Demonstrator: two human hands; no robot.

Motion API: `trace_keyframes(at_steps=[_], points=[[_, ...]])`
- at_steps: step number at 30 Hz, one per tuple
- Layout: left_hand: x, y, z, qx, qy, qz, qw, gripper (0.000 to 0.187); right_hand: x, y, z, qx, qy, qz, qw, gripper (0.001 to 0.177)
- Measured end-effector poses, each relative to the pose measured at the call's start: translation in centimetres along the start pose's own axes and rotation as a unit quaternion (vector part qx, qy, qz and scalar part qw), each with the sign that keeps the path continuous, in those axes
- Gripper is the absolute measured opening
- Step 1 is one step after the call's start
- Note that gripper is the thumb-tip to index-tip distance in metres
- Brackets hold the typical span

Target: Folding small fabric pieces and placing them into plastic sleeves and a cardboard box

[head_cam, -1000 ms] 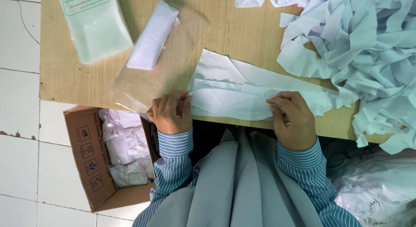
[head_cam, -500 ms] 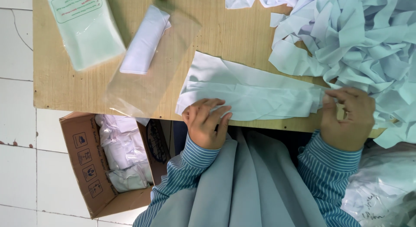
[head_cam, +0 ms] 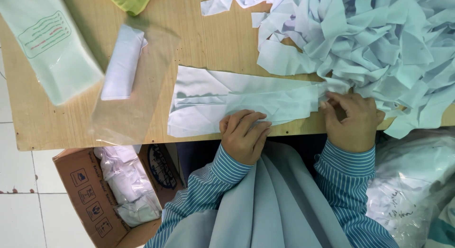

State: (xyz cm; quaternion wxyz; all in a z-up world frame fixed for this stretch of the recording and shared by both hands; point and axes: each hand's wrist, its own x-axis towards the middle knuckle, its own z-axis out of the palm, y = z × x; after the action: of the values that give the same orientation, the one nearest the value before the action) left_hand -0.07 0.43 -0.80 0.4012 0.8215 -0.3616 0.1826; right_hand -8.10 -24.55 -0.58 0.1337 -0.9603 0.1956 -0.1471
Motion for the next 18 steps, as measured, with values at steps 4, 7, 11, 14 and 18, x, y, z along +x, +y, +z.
trace_keyframes(at_steps=[4,7,11,14,18], points=[[0.1,-0.3,0.0,0.001,-0.007,-0.007,1.0,0.008,0.7,0.4,-0.4,0.014,0.012,0.022,1.0,0.034],[0.2,-0.4,0.1,0.003,-0.005,-0.01,1.0,0.007,0.8,-0.2,-0.4,0.069,0.068,0.074,0.992,0.033],[0.0,-0.4,0.3,0.008,0.001,-0.013,1.0,0.008,0.7,0.8,1.4,0.017,0.071,0.055,0.996,0.035],[-0.1,-0.5,0.5,0.007,0.0,-0.017,1.0,0.008,0.9,1.4,2.3,0.008,0.08,0.053,0.995,0.029],[-0.3,-0.5,0.4,0.01,0.004,-0.018,1.0,0.01,0.8,0.4,1.4,0.054,0.101,0.069,0.991,0.017]])
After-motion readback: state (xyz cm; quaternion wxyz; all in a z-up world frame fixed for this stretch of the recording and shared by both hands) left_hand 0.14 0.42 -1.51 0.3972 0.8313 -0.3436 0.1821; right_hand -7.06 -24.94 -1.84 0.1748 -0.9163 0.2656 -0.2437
